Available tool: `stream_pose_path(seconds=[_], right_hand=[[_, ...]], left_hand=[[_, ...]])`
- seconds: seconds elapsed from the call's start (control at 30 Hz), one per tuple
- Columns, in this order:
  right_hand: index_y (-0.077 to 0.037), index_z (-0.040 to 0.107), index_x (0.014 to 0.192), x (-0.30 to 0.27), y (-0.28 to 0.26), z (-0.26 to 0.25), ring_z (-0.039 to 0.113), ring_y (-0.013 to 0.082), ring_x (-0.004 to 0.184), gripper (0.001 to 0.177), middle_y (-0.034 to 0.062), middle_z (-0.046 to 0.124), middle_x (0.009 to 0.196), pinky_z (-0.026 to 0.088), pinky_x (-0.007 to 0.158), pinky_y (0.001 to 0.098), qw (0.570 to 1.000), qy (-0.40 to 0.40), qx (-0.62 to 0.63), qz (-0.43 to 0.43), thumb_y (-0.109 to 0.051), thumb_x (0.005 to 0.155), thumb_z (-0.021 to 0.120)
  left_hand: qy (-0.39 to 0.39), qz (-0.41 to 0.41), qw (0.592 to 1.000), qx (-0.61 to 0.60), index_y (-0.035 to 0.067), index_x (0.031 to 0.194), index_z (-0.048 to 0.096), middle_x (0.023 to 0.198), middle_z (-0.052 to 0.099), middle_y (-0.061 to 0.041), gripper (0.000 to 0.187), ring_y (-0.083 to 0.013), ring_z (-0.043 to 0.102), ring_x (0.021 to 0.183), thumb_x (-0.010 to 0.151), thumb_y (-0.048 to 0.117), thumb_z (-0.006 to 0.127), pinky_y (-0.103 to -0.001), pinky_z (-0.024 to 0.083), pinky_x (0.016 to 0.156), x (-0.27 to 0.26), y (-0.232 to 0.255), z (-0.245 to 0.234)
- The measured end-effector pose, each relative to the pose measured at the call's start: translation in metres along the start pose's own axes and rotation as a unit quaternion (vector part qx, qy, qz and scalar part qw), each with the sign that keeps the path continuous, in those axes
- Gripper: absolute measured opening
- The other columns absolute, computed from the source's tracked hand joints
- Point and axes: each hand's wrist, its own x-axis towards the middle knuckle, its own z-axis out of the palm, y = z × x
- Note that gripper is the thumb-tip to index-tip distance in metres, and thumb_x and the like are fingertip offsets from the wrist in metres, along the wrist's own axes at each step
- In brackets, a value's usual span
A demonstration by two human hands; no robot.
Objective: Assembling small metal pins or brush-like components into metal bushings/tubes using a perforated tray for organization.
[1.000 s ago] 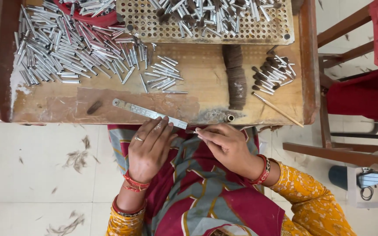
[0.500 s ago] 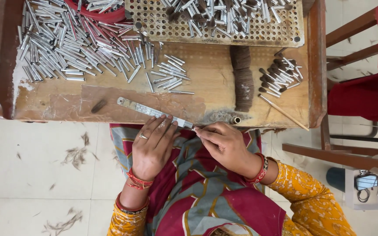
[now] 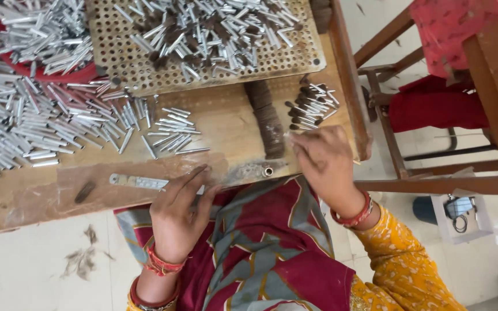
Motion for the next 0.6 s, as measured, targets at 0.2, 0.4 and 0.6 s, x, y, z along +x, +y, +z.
stream_pose_path(seconds=[0.2, 0.4, 0.6], right_hand=[[-0.011, 0.076, 0.114, 0.001, 0.053, -0.008, 0.054, 0.0332, 0.109, 0.024, 0.0101, 0.067, 0.11, 0.045, 0.094, 0.0436, 0.995, 0.013, -0.093, 0.022, -0.007, 0.09, 0.075], [-0.014, 0.075, 0.109, -0.033, 0.023, 0.007, 0.047, 0.0362, 0.115, 0.04, 0.0102, 0.059, 0.118, 0.04, 0.101, 0.0483, 0.993, -0.088, -0.039, -0.072, 0.001, 0.073, 0.067], [-0.014, 0.074, 0.107, -0.032, 0.026, 0.015, 0.045, 0.0353, 0.118, 0.039, 0.0089, 0.057, 0.122, 0.037, 0.105, 0.0496, 0.993, -0.094, -0.042, -0.06, 0.001, 0.072, 0.068]], left_hand=[[-0.118, 0.017, 0.985, -0.127, 0.005, 0.105, 0.074, 0.098, 0.073, -0.013, 0.021, -0.0309, 0.071, 0.085, 0.086, 0.009, 0.08, -0.039, 0.056, 0.074, 0.071, 0.005, 0.05], [-0.233, 0.041, 0.962, -0.135, 0.006, 0.094, 0.075, 0.09, 0.071, -0.012, 0.016, -0.0302, 0.071, 0.08, 0.079, 0.006, 0.078, -0.039, 0.057, 0.071, 0.095, -0.01, 0.105], [-0.243, 0.021, 0.964, -0.106, 0.006, 0.089, 0.076, 0.087, 0.072, -0.011, 0.013, -0.0294, 0.071, 0.076, 0.076, 0.005, 0.077, -0.039, 0.057, 0.069, 0.089, -0.006, 0.11]])
